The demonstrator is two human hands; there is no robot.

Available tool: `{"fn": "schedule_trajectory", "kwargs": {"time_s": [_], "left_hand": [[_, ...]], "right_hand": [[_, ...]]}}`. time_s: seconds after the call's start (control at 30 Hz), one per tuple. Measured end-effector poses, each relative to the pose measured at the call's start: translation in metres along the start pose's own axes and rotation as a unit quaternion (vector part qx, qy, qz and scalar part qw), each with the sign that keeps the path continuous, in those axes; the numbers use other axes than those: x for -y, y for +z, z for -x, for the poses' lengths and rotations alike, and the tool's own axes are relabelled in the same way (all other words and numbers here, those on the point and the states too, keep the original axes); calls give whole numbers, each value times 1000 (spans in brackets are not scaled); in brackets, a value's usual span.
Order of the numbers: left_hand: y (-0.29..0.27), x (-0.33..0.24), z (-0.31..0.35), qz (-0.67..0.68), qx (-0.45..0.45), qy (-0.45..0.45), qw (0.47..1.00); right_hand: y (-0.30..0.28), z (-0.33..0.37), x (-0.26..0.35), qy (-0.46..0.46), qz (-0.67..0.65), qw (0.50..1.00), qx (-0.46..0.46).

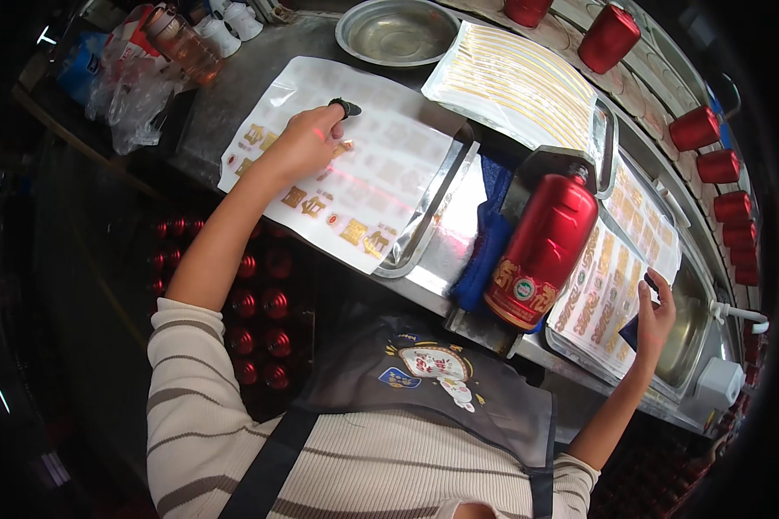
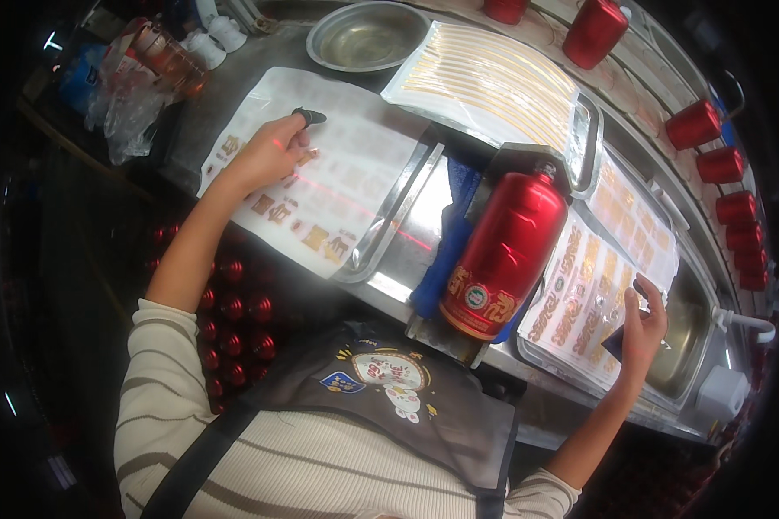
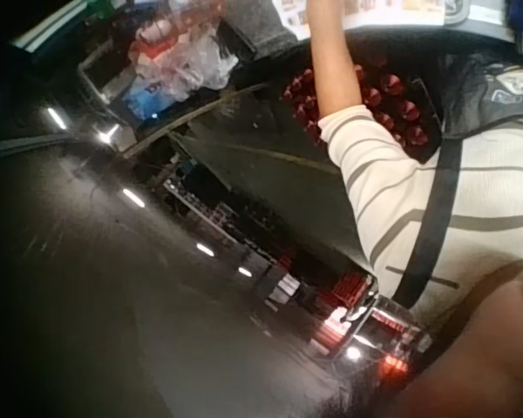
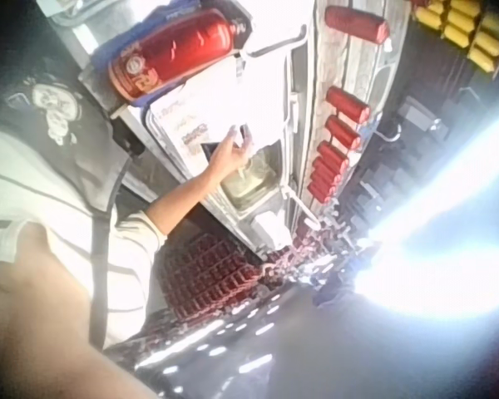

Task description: The person applies adhesive labels to red cylindrical bottles on a production line. They pick up bottles, peel and align labels, smooth them onto the surface, and place the finished bottles onto a conveyor.

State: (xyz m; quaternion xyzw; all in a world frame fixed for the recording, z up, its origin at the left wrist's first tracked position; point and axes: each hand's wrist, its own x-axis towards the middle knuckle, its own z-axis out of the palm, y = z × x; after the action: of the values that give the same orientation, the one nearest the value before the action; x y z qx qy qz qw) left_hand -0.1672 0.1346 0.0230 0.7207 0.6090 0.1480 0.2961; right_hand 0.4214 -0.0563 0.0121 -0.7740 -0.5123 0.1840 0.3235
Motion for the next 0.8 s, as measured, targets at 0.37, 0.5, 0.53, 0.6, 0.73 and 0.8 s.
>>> {"fn": "schedule_trajectory", "kwargs": {"time_s": [0.37,0.5,0.53,0.6,0.73,0.8], "left_hand": [[-10,15,-4,99,125,-24,987],[-14,7,-4,136,153,-27,978],[-15,9,-5,137,156,-20,978],[-15,9,-6,138,159,-20,977],[-19,-4,-6,176,155,-53,971],[-19,-6,-10,231,123,-37,964]], "right_hand": [[3,1,-3,-19,4,1000,-2],[6,3,-4,-11,-6,1000,-2],[6,3,-5,-9,-8,1000,-2],[6,4,-4,0,-17,1000,-2],[7,5,-6,-1,-34,999,-9],[6,8,0,13,-40,999,-1]]}}
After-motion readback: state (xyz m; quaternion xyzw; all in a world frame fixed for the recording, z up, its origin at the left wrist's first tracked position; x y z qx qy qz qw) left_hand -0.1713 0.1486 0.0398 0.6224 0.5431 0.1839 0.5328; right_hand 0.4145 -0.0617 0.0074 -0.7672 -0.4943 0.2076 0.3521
